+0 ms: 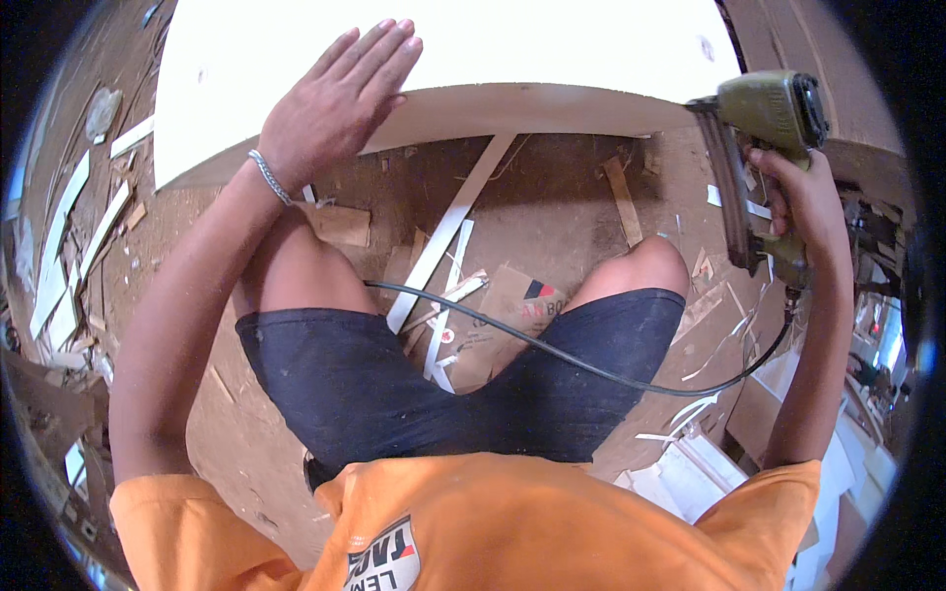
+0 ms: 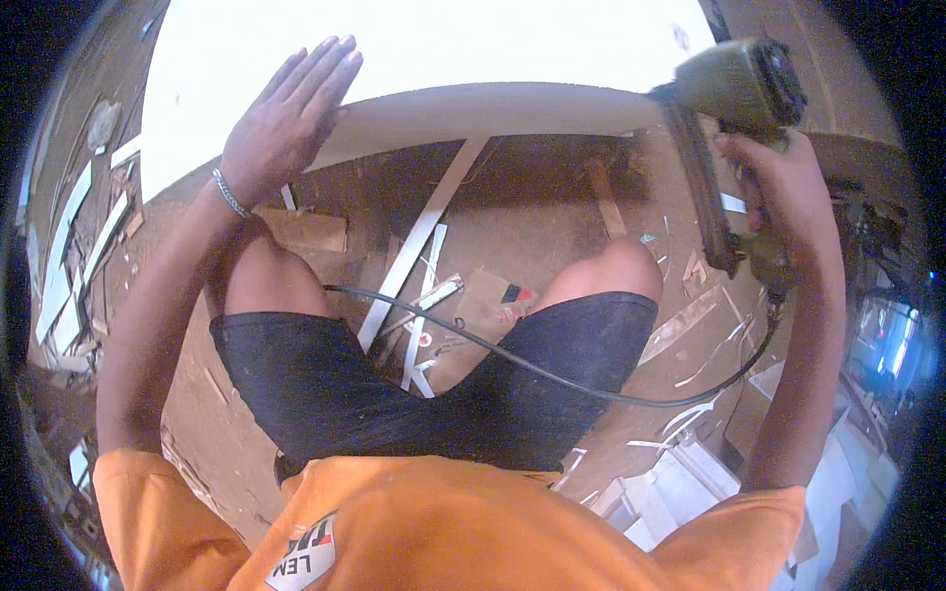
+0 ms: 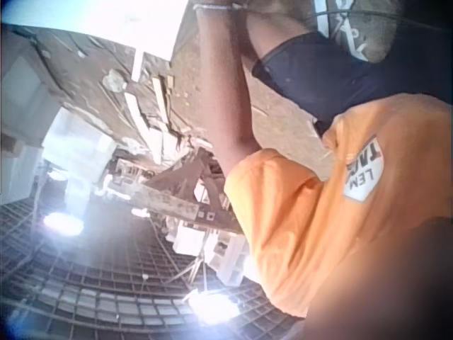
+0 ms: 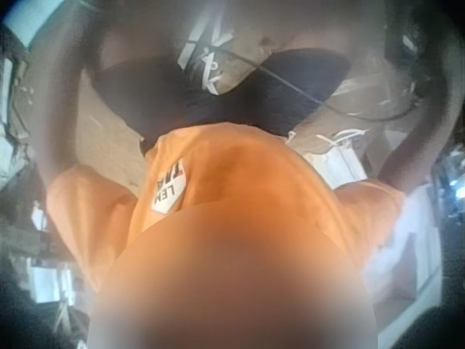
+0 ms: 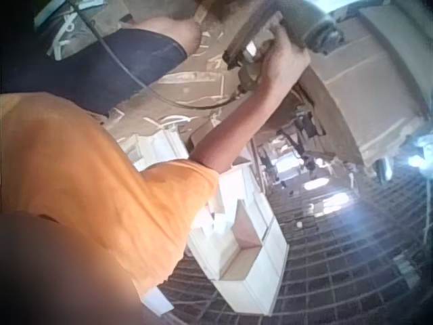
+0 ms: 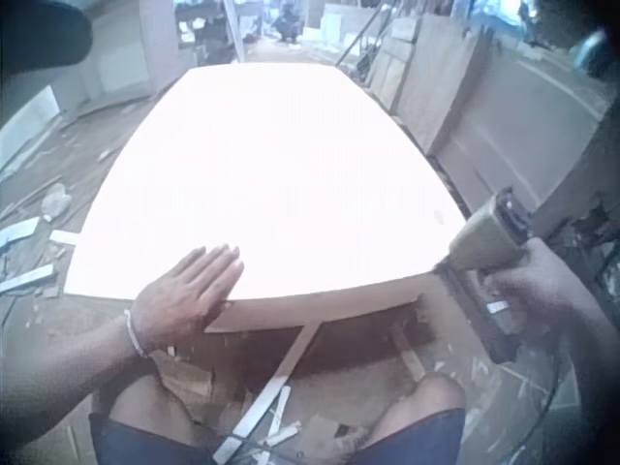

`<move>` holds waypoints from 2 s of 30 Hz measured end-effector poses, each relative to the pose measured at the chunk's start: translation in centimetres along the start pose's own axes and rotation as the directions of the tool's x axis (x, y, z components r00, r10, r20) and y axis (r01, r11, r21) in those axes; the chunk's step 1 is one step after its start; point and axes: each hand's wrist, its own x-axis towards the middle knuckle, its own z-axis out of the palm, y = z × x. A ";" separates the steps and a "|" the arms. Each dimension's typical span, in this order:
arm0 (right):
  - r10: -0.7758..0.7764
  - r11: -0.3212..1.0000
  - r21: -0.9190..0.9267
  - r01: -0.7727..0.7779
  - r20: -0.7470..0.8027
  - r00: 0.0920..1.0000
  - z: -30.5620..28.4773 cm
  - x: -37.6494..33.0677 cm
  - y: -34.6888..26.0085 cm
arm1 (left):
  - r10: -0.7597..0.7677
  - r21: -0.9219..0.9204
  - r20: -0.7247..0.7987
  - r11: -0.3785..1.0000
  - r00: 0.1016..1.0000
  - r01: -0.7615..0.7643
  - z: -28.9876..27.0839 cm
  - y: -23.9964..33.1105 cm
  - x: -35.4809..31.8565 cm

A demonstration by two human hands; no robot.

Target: The person measures a white cabinet frame with a tape measure, then positions a large white board on top. They use a nail gun to fasten the board to the frame, securing it in place.

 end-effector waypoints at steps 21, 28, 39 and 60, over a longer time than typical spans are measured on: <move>-0.227 0.951 -0.188 0.244 0.107 0.968 9.4 -3.4 -13.2 | -0.356 -0.256 -0.219 0.919 0.908 0.299 -1.8 3.8 1.8; -0.252 0.936 -0.217 0.276 0.131 0.959 9.9 -3.0 -14.4 | -0.341 -0.213 -0.213 0.931 0.915 0.298 -2.0 4.1 2.1; -0.206 0.941 -0.243 0.237 0.146 0.968 8.9 -2.1 -13.8 | -0.334 -0.201 -0.194 0.934 0.922 0.296 -1.9 4.1 2.1; -0.088 0.995 0.044 0.092 -0.082 0.993 2.1 -3.4 -7.6 | -0.331 -0.026 -0.230 0.942 0.915 0.334 0.4 4.3 2.2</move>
